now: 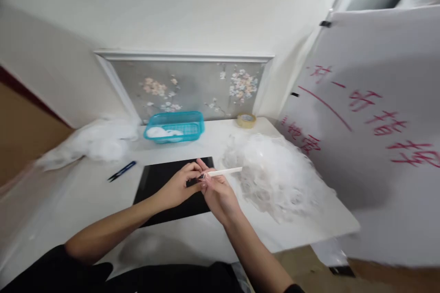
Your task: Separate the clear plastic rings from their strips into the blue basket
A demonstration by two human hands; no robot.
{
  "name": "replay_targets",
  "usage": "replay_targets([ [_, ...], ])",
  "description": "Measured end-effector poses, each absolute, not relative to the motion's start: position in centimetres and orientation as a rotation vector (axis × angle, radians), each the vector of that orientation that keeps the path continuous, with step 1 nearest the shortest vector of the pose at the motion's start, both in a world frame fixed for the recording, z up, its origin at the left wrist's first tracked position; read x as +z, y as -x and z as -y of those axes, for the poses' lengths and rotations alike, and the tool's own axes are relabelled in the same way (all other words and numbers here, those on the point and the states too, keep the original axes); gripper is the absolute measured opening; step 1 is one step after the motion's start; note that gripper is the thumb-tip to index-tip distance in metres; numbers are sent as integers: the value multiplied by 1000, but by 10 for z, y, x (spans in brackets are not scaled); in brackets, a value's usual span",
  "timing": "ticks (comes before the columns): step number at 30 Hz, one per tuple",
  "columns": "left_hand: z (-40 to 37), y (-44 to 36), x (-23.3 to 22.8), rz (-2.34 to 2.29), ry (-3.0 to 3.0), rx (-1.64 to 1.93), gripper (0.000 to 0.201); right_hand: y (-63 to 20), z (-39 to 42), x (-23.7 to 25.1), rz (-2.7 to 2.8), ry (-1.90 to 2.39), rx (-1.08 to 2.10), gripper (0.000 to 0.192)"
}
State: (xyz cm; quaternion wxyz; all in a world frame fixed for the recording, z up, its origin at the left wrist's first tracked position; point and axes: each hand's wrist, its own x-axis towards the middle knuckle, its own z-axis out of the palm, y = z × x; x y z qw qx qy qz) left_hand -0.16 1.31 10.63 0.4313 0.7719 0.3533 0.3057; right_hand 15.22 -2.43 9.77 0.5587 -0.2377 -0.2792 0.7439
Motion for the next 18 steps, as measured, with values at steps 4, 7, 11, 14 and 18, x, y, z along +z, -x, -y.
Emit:
replay_targets([
  [4, -10, 54, 87, -1031, -1342, 894, 34, -150, 10, 83, 634, 623, 2091, 21],
  [7, -7, 90, 80, -1167, -1226, 1029, 39, -163, -6, 53, 770, 1096, 2074, 29],
  [11, 2, 117, 82, -1144, -1164, 1066, 41, -177, -17, 8, 725, 1368, 1902, 35],
  [14, 6, 119, 87, -1067, -1132, 1051, 41, -179, -8, -5, 671, 1381, 1887, 35],
  [18, 8, 106, 88, -941, -1103, 972, 40, -163, 13, 14, 856, 1328, 1950, 50],
])
